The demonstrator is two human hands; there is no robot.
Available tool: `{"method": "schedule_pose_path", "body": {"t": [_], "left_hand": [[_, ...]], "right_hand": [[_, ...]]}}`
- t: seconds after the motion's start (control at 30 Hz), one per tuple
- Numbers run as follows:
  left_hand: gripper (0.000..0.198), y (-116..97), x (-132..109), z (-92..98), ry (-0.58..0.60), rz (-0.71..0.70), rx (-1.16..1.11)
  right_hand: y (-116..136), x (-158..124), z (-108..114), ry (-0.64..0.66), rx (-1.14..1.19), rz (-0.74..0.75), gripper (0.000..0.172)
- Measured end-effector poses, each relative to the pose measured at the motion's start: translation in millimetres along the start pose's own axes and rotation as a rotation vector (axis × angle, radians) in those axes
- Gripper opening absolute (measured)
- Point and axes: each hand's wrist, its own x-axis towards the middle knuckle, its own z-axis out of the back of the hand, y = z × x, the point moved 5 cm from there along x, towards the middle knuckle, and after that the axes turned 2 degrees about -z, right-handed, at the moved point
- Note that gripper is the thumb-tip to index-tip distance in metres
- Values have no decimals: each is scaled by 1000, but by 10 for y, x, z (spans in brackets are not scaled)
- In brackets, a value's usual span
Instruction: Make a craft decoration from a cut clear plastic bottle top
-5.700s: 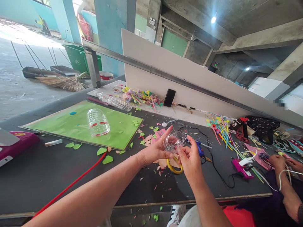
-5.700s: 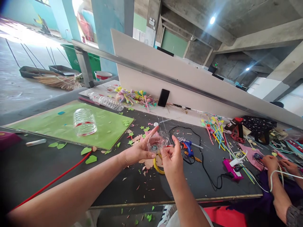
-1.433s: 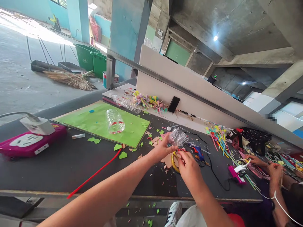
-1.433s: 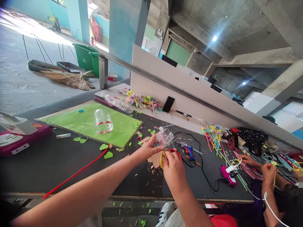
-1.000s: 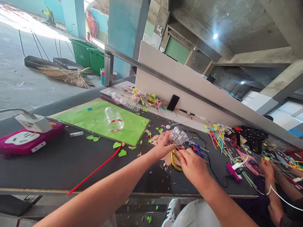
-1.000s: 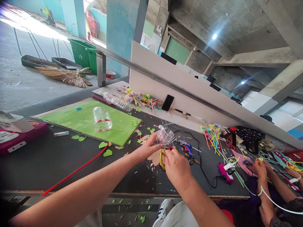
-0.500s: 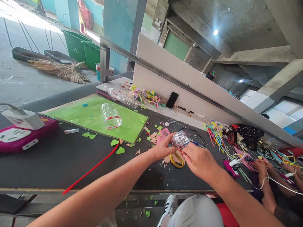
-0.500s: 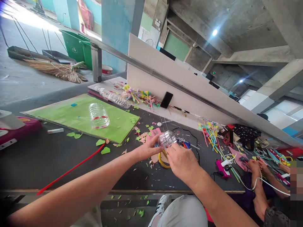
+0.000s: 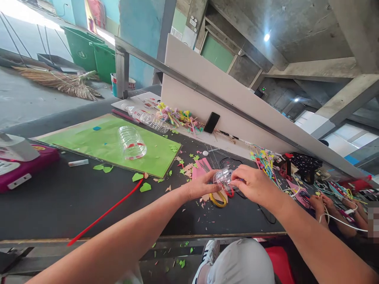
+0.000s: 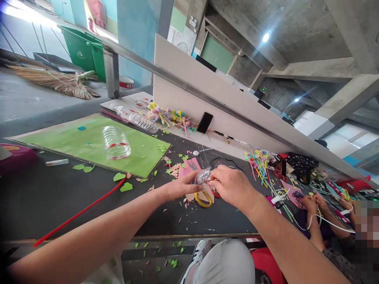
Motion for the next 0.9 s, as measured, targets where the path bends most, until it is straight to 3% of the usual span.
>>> {"method": "schedule_pose_path", "body": {"t": [0.27,0.47,0.63,0.9], "left_hand": [[64,-118,-39,-103,94,0,-269],[65,-92,-56,-103,155,-39,-318],[68,-66,-62,-126,217,-55,-315],[63,-28,-57,-126,176,-38,-357]], "right_hand": [[-172,79,6,-27,195,-82,11],[-246,106,5,30,394,-189,7],[-144,131,69,76,403,-180,7],[-98,196,42,132,392,-199,6]]}}
